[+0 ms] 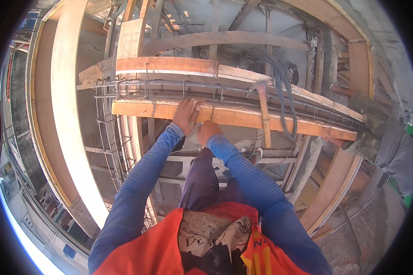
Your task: The person uses a hammer to secure wooden planks and metal rebar within a curved concrete formwork structure. They repeatedly strike the wood to adjust its position and secure it against the rebar grid. Another worker is visible nearby, also working on the construction site.
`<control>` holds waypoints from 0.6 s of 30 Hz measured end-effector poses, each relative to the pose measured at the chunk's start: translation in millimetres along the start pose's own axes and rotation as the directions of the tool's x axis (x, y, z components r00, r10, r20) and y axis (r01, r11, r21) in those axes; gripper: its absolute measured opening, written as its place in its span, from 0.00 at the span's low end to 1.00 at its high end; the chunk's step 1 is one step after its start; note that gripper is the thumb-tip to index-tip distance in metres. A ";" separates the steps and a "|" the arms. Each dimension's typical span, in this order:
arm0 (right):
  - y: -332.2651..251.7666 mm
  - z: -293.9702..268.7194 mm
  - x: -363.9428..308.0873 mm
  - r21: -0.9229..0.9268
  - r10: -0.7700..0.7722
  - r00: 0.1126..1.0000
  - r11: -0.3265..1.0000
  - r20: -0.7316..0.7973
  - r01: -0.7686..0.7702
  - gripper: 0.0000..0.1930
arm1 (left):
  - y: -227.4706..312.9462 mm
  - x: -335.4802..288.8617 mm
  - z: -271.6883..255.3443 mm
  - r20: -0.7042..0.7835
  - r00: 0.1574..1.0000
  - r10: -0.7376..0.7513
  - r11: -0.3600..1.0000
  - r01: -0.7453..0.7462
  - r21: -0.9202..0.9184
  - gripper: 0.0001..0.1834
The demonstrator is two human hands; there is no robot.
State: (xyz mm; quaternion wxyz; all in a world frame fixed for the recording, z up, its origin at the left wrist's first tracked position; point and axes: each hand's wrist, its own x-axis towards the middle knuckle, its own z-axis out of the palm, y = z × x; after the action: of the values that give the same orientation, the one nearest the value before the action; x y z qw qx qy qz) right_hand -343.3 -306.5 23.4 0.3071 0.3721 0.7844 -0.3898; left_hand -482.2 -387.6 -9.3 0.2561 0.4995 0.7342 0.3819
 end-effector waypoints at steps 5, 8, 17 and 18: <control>37.9 -87.9 32.1 -0.053 -0.240 0.947 0.965 0.213 0.257 0.18 | 16.3 -4.4 -5.2 0.033 0.999 0.031 0.994 -0.034 0.107 0.24; 51.4 -102.1 47.5 -0.278 -0.383 0.912 0.869 0.146 0.410 0.17 | 19.5 -6.4 -2.0 -0.003 0.999 0.040 0.990 -0.039 0.137 0.26; -7.6 -142.1 51.0 -0.756 -0.784 0.445 -0.047 0.433 0.653 0.09 | 16.5 -12.9 15.0 -0.180 0.984 0.012 0.996 0.005 0.094 0.09; -6.0 -138.4 55.4 -0.730 -0.791 0.422 -0.044 0.442 0.682 0.08 | 14.9 -12.4 16.7 -0.194 0.981 0.008 0.998 0.006 0.068 0.07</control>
State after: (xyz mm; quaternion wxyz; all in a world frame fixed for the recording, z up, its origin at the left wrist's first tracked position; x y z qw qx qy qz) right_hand -404.3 -173.7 53.2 0.1398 -0.2902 0.9462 -0.0302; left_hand -456.9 -390.9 -6.9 0.1658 0.4687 0.7681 0.4035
